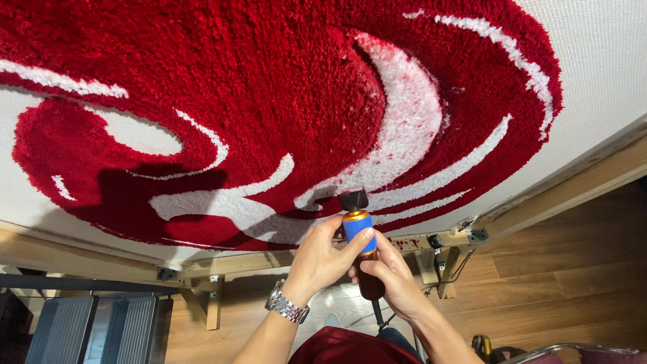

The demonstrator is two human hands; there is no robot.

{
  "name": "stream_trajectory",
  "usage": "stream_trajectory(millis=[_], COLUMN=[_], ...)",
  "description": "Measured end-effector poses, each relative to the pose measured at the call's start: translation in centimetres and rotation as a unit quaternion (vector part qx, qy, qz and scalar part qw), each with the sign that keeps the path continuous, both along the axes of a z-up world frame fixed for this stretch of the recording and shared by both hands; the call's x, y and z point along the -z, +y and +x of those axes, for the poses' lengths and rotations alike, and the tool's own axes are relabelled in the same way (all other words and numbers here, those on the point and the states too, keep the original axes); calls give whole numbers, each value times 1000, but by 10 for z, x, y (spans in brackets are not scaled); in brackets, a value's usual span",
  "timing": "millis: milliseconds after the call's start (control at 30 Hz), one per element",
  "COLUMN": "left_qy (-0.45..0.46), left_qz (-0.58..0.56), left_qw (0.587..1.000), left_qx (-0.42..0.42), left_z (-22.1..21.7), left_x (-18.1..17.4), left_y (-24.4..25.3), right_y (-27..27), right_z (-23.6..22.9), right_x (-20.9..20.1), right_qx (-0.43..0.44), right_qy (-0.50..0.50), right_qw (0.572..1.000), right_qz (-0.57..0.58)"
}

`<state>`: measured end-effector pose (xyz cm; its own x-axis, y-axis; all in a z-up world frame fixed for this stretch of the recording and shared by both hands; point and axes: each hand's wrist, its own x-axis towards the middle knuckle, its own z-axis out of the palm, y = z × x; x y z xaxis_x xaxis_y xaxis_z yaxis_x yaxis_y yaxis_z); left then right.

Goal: The person uses a handheld electric trimmer to shave and shape the red pile of a rug stretched on a frame. They move the trimmer along the edges of a white design, removing excess red fibers to define the pattern. The person works continuously on the same section of the rug throughout the clip.

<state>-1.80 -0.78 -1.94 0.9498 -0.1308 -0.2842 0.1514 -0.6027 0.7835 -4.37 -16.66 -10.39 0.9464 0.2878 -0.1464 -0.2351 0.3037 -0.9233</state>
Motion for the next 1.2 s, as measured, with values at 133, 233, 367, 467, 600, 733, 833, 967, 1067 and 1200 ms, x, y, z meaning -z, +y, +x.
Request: stream_trajectory(millis=[133, 233, 367, 467, 600, 733, 833, 967, 1067, 1200], left_qy=[23, 10, 14, 14, 30, 26, 67, 63, 52, 32], left_qz=[2, -5, -9, -13, -19, -25, -60, -92, -113, -122], left_qw=[1000, 1000, 1000, 1000, 999, 999, 996, 994, 992, 992], left_qx=[5, 21, 24, 22, 16, 14, 5, -7, -6, -4], left_z=[-2, -1, -2, -2, -4, -6, -8, -7, -7, -4], left_x=[-4, 6, 10, 12, 7, -4, -17, -13, -14, -5], left_y=[-1, -1, -1, -1, 0, 0, -1, 0, 0, 1], right_y=[-1, 0, 0, 3, 5, 5, 1, -3, -5, -4], right_z=[0, -2, -4, -5, -5, -5, -3, 0, 0, 0], right_x=[4, 7, 15, 11, 10, 0, -6, -4, -4, -5], right_qx=[-12, -4, 13, 17, 32, 23, 1, -22, -25, -18], right_qy=[-33, -35, -44, -41, -38, -47, -12, -1, 18, 36], right_qw=[999, 999, 998, 999, 997, 998, 1000, 1000, 999, 998], right_qz=[-21, -20, -34, -30, -54, -26, -24, 15, 33, 54])
